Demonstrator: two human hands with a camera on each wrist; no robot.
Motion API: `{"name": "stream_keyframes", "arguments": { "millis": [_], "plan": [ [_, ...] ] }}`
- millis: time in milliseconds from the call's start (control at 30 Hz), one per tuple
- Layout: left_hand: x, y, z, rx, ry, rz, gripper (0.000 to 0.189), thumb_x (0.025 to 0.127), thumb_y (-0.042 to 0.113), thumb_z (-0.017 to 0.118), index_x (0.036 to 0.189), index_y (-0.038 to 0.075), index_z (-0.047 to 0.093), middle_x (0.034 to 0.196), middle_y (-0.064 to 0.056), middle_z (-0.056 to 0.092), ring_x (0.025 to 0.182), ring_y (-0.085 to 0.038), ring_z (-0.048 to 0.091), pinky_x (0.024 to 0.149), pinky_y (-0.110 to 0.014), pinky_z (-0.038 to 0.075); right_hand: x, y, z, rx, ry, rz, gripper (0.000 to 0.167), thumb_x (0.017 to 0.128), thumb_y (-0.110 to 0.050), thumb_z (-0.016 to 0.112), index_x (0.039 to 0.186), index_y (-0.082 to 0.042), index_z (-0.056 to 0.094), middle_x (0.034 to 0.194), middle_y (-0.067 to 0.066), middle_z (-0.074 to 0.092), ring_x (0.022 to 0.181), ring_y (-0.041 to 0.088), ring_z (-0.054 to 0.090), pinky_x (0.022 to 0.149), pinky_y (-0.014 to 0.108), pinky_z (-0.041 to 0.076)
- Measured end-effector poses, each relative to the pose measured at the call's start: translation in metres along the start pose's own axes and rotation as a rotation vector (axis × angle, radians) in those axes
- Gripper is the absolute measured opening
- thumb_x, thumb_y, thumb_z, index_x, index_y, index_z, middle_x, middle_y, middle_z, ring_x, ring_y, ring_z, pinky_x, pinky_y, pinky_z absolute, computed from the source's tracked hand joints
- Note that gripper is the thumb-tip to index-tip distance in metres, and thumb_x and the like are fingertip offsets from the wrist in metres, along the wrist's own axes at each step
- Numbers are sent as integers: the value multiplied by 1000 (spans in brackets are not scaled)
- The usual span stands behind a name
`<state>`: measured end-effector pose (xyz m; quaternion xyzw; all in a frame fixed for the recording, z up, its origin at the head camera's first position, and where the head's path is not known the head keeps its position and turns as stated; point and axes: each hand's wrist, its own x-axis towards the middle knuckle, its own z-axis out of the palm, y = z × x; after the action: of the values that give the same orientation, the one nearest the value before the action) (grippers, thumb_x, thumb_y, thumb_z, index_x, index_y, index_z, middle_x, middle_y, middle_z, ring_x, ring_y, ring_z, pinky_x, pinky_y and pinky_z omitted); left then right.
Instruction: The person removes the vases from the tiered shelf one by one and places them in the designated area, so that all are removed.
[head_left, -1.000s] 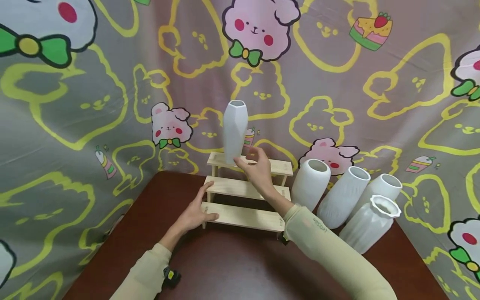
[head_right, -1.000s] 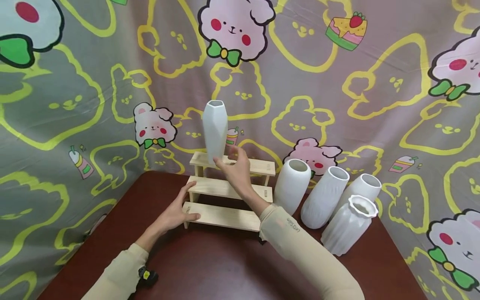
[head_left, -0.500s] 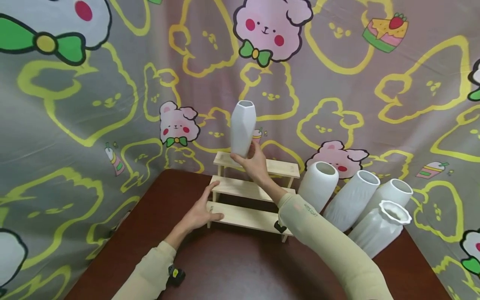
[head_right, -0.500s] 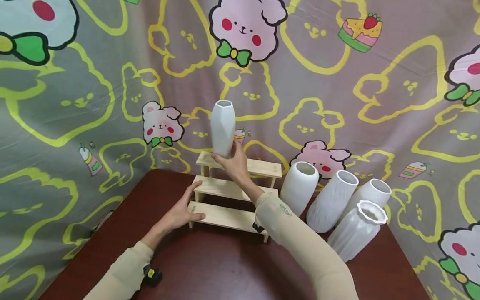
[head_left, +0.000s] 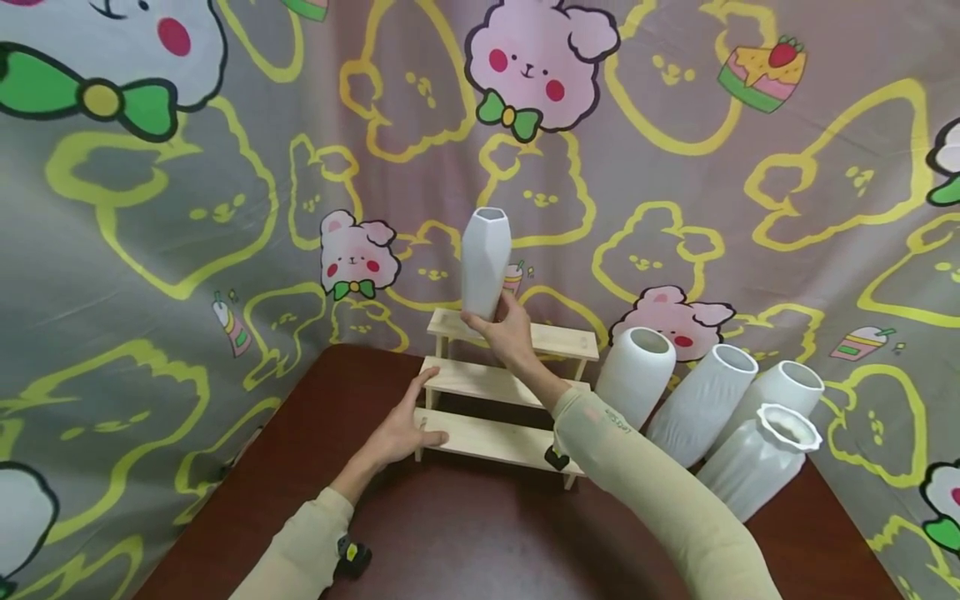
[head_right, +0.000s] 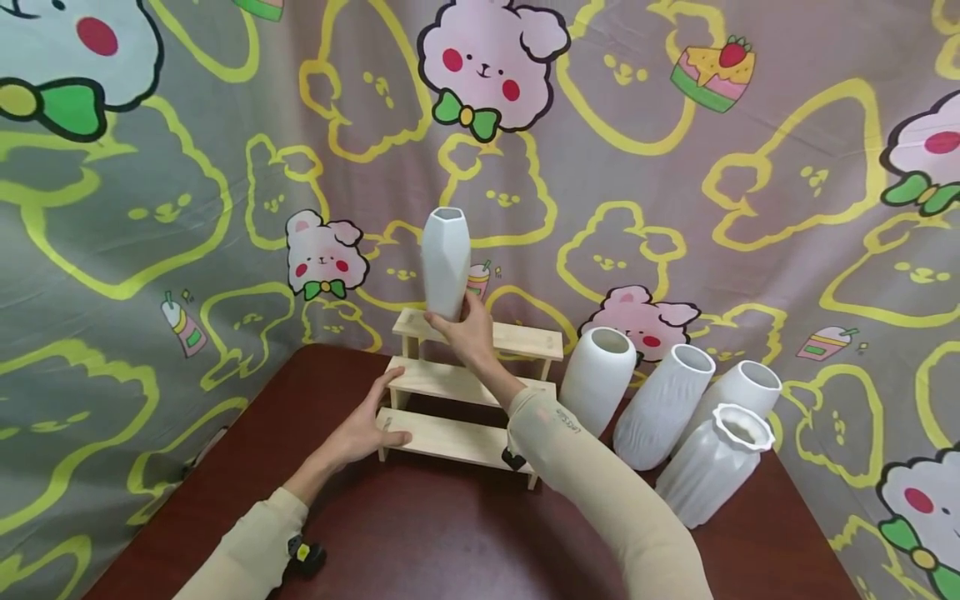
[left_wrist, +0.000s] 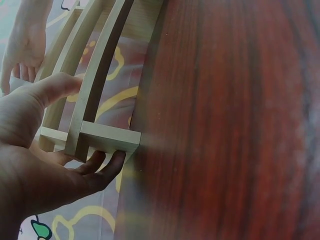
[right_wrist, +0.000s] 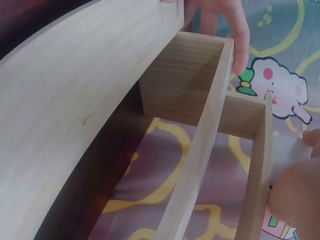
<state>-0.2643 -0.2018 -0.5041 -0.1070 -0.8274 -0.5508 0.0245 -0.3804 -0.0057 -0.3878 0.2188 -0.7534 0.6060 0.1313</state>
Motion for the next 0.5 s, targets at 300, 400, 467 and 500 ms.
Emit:
{"name": "stream_keyframes", "arguments": {
  "millis": [300,400,467,500],
  "plan": [
    [-2,0,0,-15,0,-1,113,76,12,92,157,49,23,166,-3,16,143,-41,29,103,-64,34,-1,1,0,3,25,-3,58,79,-22,90,130,-12,65,117,5,71,107,22,67,87,40,54],
    [-1,-1,0,-16,-1,13,112,76,12,91,157,48,23,166,-3,16,144,-41,27,104,-64,33,-1,1,-1,7,33,-13,57,79,-23,91,129,-10,66,116,7,72,105,22,68,86,40,55],
    [-1,-1,0,-17,1,14,113,76,11,92,157,48,23,166,-3,17,144,-40,27,104,-64,32,-2,1,-2,3,34,-18,57,79,-24,90,128,-9,66,114,7,73,104,22,69,86,39,55],
    [-1,-1,0,-18,0,12,112,76,11,92,157,48,23,166,-3,16,144,-39,26,104,-64,32,-2,1,-2,3,31,-20,56,79,-24,90,128,-9,66,113,7,73,103,22,69,85,39,55]
  ]
}}
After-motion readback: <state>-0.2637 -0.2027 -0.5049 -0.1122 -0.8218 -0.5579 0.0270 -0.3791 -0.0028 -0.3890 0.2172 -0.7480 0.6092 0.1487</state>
